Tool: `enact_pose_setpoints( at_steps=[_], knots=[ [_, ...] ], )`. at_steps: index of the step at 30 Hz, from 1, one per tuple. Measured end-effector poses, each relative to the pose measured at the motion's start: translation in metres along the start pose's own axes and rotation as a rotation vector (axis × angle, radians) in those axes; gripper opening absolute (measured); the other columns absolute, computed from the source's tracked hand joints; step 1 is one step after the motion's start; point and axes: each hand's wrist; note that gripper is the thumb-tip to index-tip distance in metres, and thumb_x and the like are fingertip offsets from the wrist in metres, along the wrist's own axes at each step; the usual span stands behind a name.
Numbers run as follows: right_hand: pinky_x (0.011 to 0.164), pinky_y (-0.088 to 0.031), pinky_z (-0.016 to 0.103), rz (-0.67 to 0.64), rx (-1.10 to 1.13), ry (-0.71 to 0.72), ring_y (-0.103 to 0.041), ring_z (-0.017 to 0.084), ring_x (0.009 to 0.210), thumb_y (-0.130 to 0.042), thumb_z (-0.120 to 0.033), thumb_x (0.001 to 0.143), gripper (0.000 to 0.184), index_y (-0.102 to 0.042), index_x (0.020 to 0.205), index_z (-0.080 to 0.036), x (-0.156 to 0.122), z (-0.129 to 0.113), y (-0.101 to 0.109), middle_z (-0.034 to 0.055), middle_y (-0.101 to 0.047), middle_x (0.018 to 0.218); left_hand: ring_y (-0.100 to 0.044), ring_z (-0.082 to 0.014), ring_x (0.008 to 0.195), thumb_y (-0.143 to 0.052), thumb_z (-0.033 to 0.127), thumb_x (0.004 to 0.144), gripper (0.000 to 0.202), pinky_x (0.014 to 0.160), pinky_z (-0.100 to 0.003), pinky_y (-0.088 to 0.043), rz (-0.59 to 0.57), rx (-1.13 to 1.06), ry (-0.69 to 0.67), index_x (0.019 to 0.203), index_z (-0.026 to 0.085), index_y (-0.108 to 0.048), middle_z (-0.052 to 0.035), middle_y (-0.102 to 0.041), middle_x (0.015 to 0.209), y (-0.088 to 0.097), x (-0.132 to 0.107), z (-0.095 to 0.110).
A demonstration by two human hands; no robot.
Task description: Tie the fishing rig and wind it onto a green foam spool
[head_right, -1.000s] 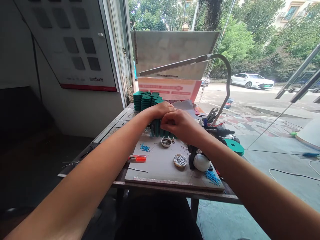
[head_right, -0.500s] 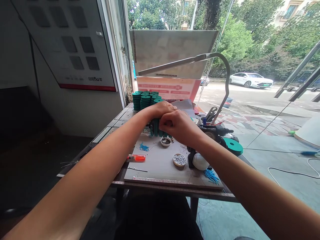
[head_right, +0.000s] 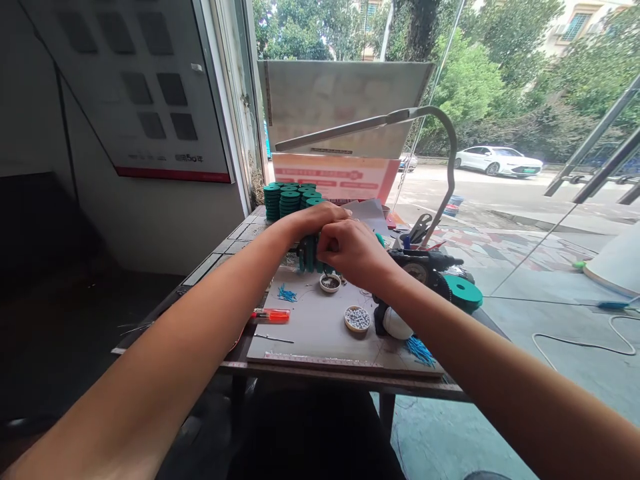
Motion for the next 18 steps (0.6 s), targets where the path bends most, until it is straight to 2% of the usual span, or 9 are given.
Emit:
enact_pose_setpoints(
  at_steps=[5,7,8,9,10,11,13,15,18],
  knots=[
    [0.057,-0.019,0.003,0.128,0.006,0.080,-0.030,-0.009,0.058,-0.064,-0.022,0.067,0.018,-0.061,0.077,-0.007,-0.012,0.005,0.001,-0.0032,-0.049,0.070,-0.052,-0.0067,0.076,-0.051,0.018,0.077,0.015,0.084,-0.022,-0.041,0.016,0.088,0.015,0.065,0.014,-0.059,0.0009,-0.062,0.073,-0.002,0.000,0.000],
    [0.061,-0.025,0.002,0.206,-0.018,0.111,-0.036,-0.008,0.064,-0.062,-0.029,0.072,0.023,-0.061,0.080,-0.007,-0.028,0.007,-0.001,-0.0018,-0.050,0.076,-0.054,-0.0077,0.079,-0.046,0.024,0.079,0.020,0.082,-0.021,-0.042,0.035,0.083,0.030,0.070,0.015,-0.061,-0.0009,-0.065,0.079,-0.003,-0.001,-0.001],
    [0.064,-0.027,0.001,0.183,-0.082,0.092,-0.039,-0.008,0.068,-0.057,-0.031,0.078,0.024,-0.061,0.083,-0.009,-0.038,0.009,-0.004,-0.0009,-0.051,0.080,-0.054,-0.0079,0.079,-0.042,0.026,0.080,0.024,0.079,-0.020,-0.041,0.045,0.075,0.035,0.073,0.015,-0.062,-0.0015,-0.066,0.082,-0.004,-0.002,-0.001],
    [0.067,-0.029,0.002,0.096,-0.179,0.047,-0.042,-0.007,0.072,-0.050,-0.030,0.083,0.023,-0.062,0.086,-0.010,-0.047,0.011,-0.009,0.0000,-0.051,0.084,-0.055,-0.0080,0.079,-0.039,0.026,0.080,0.027,0.078,-0.019,-0.041,0.054,0.067,0.040,0.075,0.016,-0.063,-0.0019,-0.066,0.083,-0.005,-0.004,-0.001],
    [0.069,-0.031,0.002,-0.057,-0.302,-0.020,-0.044,-0.006,0.076,-0.045,-0.026,0.086,0.023,-0.063,0.089,-0.012,-0.055,0.014,-0.015,0.0008,-0.052,0.087,-0.055,-0.0081,0.079,-0.039,0.027,0.079,0.028,0.076,-0.019,-0.041,0.061,0.063,0.042,0.077,0.016,-0.064,-0.0022,-0.067,0.084,-0.005,-0.005,-0.001],
    [0.071,-0.032,0.003,-0.232,-0.426,-0.095,-0.046,-0.005,0.080,-0.041,-0.020,0.087,0.023,-0.063,0.092,-0.014,-0.061,0.018,-0.023,0.0015,-0.051,0.091,-0.055,-0.0082,0.078,-0.039,0.028,0.078,0.028,0.076,-0.019,-0.041,0.066,0.062,0.043,0.078,0.016,-0.064,-0.0025,-0.067,0.085,-0.005,-0.007,0.000],
    [0.072,-0.035,0.004,-0.435,-0.538,-0.180,-0.048,-0.003,0.083,-0.041,-0.008,0.083,0.027,-0.063,0.096,-0.014,-0.067,0.028,-0.041,0.0032,-0.051,0.094,-0.054,-0.0089,0.076,-0.040,0.029,0.077,0.028,0.074,-0.021,-0.040,0.071,0.071,0.041,0.077,0.016,-0.064,-0.0034,-0.067,0.085,-0.004,-0.011,0.001],
    [0.076,-0.039,0.005,-0.505,-0.575,-0.221,-0.049,-0.003,0.085,-0.041,-0.007,0.084,0.027,-0.060,0.102,-0.011,-0.065,0.040,-0.059,0.0050,-0.050,0.096,-0.053,-0.0099,0.075,-0.040,0.031,0.075,0.027,0.073,-0.023,-0.039,0.071,0.087,0.035,0.078,0.018,-0.064,-0.0039,-0.066,0.087,-0.004,-0.015,0.002],
    [0.089,-0.044,0.008,-0.564,-0.620,-0.253,-0.046,-0.004,0.093,-0.038,-0.027,0.092,0.032,-0.053,0.107,-0.003,-0.056,0.055,-0.077,0.0057,-0.049,0.095,-0.052,-0.0116,0.077,-0.040,0.034,0.074,0.028,0.073,-0.025,-0.038,0.070,0.114,0.030,0.082,0.019,-0.062,-0.0047,-0.066,0.091,-0.006,-0.019,0.003]
  ],
)
Point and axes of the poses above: each hand's wrist, its own x-axis towards the middle knuckle, its own y-axis out of the back of the hand, z = x × y
